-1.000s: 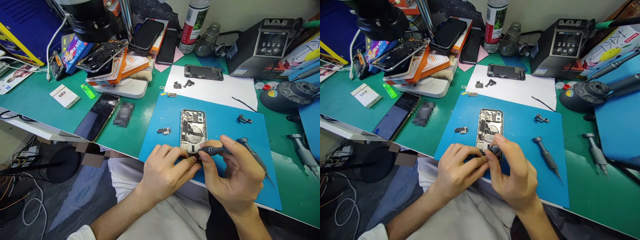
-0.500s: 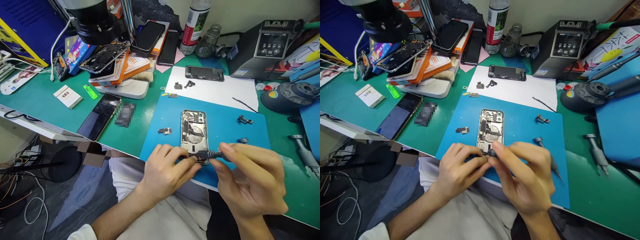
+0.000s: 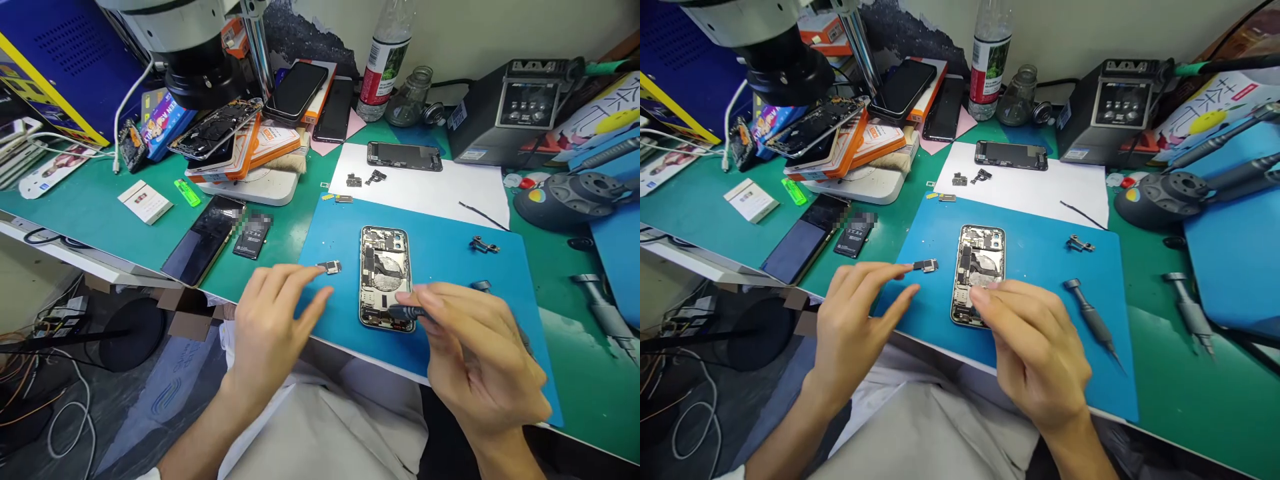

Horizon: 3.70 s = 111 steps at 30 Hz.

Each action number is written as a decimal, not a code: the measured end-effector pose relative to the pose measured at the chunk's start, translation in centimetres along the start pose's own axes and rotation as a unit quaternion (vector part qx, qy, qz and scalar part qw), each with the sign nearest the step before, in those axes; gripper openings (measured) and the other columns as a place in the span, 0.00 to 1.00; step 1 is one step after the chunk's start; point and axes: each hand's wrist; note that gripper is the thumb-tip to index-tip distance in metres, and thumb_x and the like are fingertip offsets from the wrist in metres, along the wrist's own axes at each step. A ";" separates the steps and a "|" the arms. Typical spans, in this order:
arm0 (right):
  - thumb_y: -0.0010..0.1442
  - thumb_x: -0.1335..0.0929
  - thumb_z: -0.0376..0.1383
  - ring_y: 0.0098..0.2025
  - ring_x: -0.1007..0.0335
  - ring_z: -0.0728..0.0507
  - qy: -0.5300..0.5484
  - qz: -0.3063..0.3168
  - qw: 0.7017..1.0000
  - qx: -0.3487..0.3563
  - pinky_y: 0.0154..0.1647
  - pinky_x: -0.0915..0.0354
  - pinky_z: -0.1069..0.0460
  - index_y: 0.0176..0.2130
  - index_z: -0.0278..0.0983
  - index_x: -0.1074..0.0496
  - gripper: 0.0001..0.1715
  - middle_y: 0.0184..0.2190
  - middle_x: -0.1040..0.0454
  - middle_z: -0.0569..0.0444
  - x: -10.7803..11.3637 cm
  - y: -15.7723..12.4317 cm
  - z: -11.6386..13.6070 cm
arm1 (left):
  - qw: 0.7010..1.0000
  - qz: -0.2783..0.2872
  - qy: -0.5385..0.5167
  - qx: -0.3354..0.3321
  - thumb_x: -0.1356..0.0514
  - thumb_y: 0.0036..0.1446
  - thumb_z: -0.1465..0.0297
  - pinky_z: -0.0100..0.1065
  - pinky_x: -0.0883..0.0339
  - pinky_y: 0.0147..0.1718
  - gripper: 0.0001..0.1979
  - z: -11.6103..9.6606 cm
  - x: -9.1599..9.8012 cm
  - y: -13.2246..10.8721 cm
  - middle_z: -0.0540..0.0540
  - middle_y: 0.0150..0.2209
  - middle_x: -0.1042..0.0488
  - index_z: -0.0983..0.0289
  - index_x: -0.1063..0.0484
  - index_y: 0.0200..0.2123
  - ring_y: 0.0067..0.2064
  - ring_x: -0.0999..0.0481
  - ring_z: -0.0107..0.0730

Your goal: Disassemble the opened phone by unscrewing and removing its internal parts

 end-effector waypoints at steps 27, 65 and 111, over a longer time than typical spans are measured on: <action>0.79 0.37 0.50 0.57 0.23 0.29 -0.359 0.096 0.894 -0.251 0.56 0.30 0.37 0.56 0.39 0.19 0.24 0.52 0.19 0.42 9.5 -3.0 -4.1 | 0.968 0.198 -0.146 -0.051 0.29 0.70 0.68 0.43 0.35 0.44 0.05 -5.1 -5.4 1.8 0.50 0.44 0.18 0.59 0.18 0.48 0.45 0.25 0.40; 0.72 0.27 0.48 0.43 0.13 0.38 0.172 -0.104 0.884 -0.421 0.47 0.16 0.40 0.50 0.49 0.29 0.12 0.49 0.14 0.53 2.4 3.8 1.7 | 0.975 0.129 -0.051 -0.171 0.37 0.78 0.58 0.43 0.31 0.53 0.15 -4.2 -4.1 -1.4 0.56 0.57 0.17 0.59 0.21 0.59 0.58 0.21 0.41; 0.69 0.27 0.54 0.29 0.26 0.47 0.339 0.005 0.778 -0.529 0.29 0.24 0.49 0.73 0.50 0.44 0.43 0.44 0.20 0.53 0.9 -0.7 0.9 | 0.975 0.192 -0.088 -0.063 0.34 0.73 0.57 0.58 0.36 0.62 0.11 -3.2 -3.6 -0.1 0.58 0.72 0.31 0.43 0.14 0.55 0.71 0.31 0.56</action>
Point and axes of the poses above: each hand's wrist, its own y-axis towards the middle knuckle, its own x-axis out of the back of the hand, z = x × y
